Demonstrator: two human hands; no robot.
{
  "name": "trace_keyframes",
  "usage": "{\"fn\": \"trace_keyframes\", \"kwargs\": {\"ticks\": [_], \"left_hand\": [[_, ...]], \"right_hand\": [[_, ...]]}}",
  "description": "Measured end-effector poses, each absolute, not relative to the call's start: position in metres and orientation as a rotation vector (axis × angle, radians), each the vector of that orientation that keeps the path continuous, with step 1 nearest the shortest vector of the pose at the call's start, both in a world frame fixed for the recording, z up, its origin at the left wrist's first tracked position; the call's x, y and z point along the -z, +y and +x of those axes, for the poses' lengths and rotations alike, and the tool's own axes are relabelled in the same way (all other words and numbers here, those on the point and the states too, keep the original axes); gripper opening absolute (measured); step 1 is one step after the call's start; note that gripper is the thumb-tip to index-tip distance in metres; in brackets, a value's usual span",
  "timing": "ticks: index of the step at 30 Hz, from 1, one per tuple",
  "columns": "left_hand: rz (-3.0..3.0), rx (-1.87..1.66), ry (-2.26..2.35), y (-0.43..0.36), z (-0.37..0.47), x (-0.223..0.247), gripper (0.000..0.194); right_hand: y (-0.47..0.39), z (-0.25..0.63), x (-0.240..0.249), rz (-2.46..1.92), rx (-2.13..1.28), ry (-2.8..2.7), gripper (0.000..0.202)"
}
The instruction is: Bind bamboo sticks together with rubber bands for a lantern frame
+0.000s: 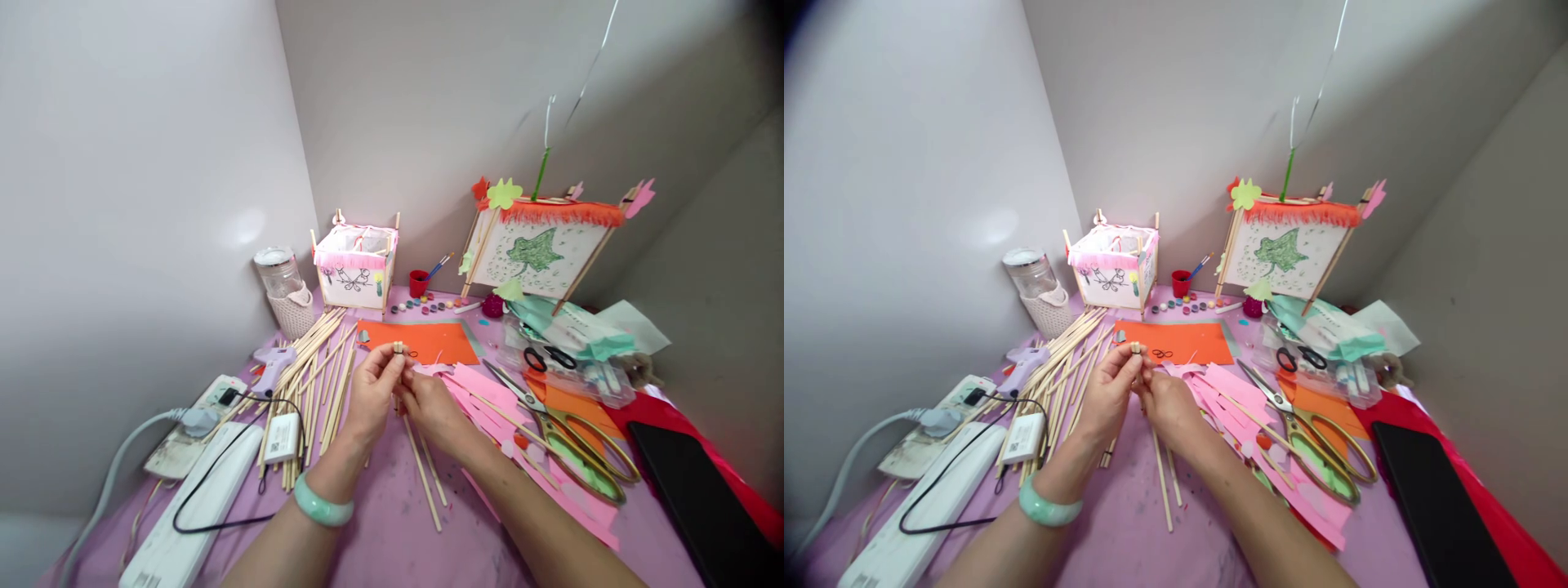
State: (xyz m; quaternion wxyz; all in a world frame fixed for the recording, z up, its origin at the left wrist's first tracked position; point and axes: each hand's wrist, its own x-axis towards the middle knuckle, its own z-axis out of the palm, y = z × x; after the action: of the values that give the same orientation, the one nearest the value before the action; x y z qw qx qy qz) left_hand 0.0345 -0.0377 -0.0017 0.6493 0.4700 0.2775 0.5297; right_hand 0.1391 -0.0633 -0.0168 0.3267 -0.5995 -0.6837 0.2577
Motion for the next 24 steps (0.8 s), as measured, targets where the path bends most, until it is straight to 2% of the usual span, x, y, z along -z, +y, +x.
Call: {"fn": "trace_keyframes", "kwargs": {"ticks": [10,16,24], "left_hand": [[1.077,-1.18,0.71,-0.0373,0.0351,-0.0065,0.019],[1.073,-1.191,0.654,-0.0332,0.0302,0.0009,0.03],[0.872,-1.145,0.581,-0.0304,0.0315,-0.0002,0.023]], "right_hand": [[-0.0636,0.1385,0.0155,-1.593,-0.673,-1.785,0.019],[-0.0637,0.1427,0.0114,-1.459,-0.707,-1.835,0.022],[-0.0634,0.1439,0.0145,-1.485,-0.715,-1.812,0.023]]}}
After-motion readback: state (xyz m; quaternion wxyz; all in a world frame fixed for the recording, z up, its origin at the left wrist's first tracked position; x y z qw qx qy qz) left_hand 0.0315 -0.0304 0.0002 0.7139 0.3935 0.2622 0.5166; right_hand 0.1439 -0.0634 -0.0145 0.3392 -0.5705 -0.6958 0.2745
